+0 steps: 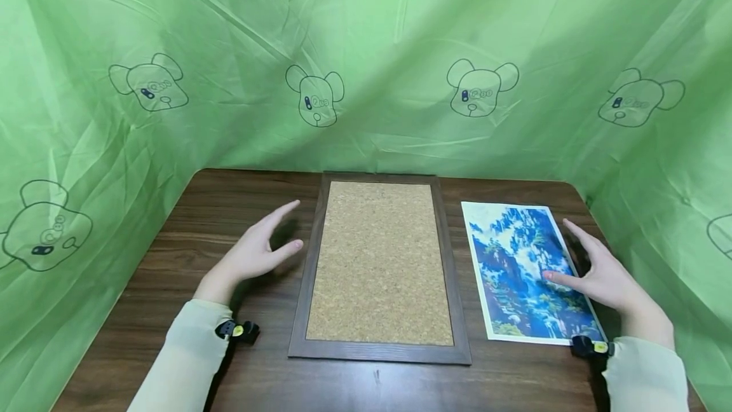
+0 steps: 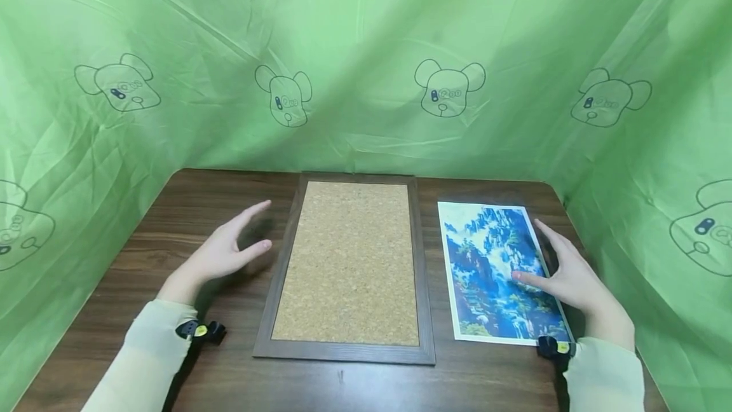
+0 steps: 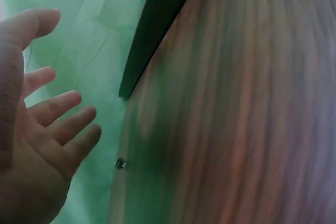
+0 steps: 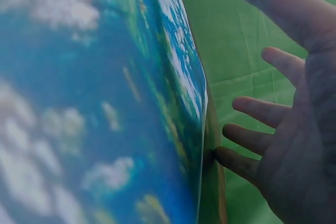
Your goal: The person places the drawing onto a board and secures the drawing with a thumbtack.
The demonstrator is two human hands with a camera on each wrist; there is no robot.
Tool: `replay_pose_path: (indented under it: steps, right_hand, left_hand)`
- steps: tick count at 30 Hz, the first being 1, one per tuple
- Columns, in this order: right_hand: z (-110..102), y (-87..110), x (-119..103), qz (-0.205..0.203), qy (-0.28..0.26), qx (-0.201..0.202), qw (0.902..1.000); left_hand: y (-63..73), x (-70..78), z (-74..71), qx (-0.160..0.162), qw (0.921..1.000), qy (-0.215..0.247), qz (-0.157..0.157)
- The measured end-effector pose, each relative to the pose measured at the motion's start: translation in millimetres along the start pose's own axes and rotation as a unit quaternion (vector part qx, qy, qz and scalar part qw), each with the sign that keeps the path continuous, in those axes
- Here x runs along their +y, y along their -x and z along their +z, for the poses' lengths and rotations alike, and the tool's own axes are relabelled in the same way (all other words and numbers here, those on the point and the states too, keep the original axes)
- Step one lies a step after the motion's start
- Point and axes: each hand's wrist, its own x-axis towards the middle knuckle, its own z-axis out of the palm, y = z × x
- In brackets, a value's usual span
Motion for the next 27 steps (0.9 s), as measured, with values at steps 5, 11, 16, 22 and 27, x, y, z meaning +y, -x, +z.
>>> replay_pose_path:
  steps: [5,11,16,22,27]
  right_hand:
    - [2,2.8,0,0.022,-0.025,-0.016,0.9993]
    - [4,4.7,4,0.047,-0.041,-0.043,0.9971]
    - [5,2.3,4,0.044,-0.048,-0.054,0.9964]
    - [5,2.5,6,0.039,-0.038,-0.061,0.9966]
    - [4,3.4,7,0.049,-0.023,-0.070,0.9961]
  left_hand:
    - [-5.5,1.1,15.1,-0.049,0.9985,0.019,-0.011]
    - [-8.2,-1.0,28.1,-0.075,0.9966,0.031,-0.013]
    - [-3.9,-6.3,27.3,-0.078,0.9948,0.054,-0.038]
    - [-3.7,-12.8,28.1,-0.096,0.9931,0.055,-0.040]
    - [-6.5,-14.2,29.9,-0.102,0.9922,0.068,-0.023]
